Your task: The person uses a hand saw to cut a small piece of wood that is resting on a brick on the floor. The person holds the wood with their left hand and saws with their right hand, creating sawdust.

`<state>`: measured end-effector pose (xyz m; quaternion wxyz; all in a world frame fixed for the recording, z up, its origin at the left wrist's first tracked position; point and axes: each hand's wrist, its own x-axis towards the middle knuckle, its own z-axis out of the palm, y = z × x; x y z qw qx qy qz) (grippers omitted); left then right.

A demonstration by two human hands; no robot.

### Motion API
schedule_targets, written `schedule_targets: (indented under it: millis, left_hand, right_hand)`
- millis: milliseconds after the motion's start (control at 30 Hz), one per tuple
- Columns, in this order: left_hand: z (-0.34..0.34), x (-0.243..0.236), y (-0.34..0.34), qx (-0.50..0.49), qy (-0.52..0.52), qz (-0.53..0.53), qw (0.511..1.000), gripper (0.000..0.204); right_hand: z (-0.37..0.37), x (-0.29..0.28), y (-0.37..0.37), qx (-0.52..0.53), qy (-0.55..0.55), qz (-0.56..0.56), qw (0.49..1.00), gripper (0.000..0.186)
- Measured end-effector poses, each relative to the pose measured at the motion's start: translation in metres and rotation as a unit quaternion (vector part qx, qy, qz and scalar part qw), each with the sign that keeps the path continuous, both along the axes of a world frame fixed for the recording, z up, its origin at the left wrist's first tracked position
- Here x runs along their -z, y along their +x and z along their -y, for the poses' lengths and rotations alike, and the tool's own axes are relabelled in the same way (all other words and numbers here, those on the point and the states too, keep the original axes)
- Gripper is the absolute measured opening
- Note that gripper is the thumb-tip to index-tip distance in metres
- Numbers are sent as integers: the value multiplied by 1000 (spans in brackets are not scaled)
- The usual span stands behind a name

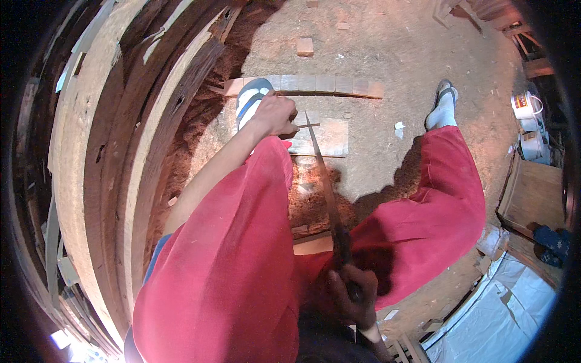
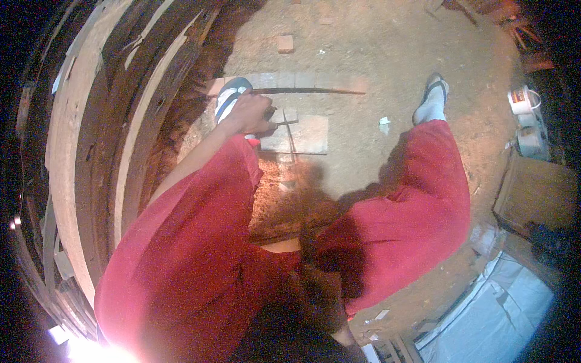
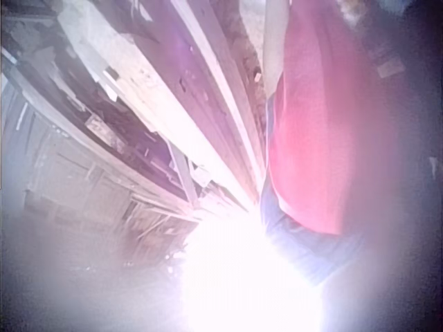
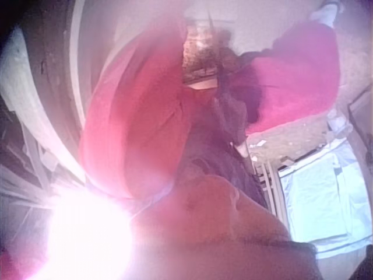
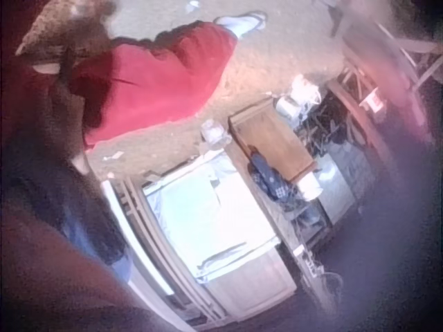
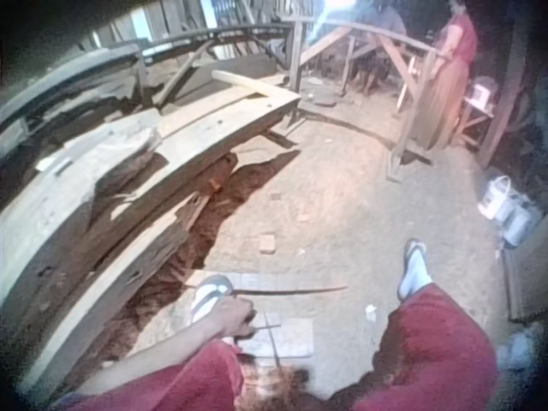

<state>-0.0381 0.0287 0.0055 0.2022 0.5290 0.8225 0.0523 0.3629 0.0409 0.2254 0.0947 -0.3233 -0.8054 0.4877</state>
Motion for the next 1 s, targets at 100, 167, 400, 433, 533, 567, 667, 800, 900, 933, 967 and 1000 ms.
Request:
schedule_targets:
  millis: [100, 167, 400, 433, 533, 567, 667, 800, 900, 933, 967, 1000]
  left_hand:
    - [0, -2, 0, 3, 14, 13, 1000, 48]
    - [0, -2, 0, 10, 22, 15, 1000, 47]
    - [4, 5, -3, 22, 38, 4, 999, 47]
    - [2, 2, -3, 27, 28, 9, 999, 47]
    - [2, -2, -3, 34, 33, 7, 999, 45]
    - [1, -1, -2, 30, 36, 9, 999, 44]
    - [0, 2, -1, 27, 42, 12, 999, 39]
    - [3, 9, -3, 34, 56, -5, 998, 35]
    - [0, 2, 0, 30, 34, 5, 999, 34]
    - [-2, -2, 2, 28, 18, 13, 999, 34]
    - [-4, -2, 2, 36, 26, 0, 999, 34]
    - [-2, -1, 2, 43, 29, -14, 999, 33]
  right_hand:
    - [-8, 9, -9, -20, -97, 91, 991, 29]
    - [-1, -5, -8, -11, -65, 79, 995, 30]
    - [-12, 7, -6, -48, -144, 71, 986, 31]
    - [-4, 6, -14, -22, -171, 81, 982, 31]
    - [7, -3, 7, -32, -183, 44, 982, 32]
    - [9, -2, 11, -28, -164, 26, 986, 32]
    - [11, 12, 8, -4, -119, 7, 993, 32]
    - [-4, 16, -4, -48, -147, 48, 987, 31]
    - [4, 5, 21, -62, -119, 38, 990, 30]
    - [0, 2, 20, -51, -129, 43, 989, 30]
    - [-1, 2, 16, -41, -130, 43, 990, 29]
    - [-2, 3, 12, -32, -134, 45, 989, 29]
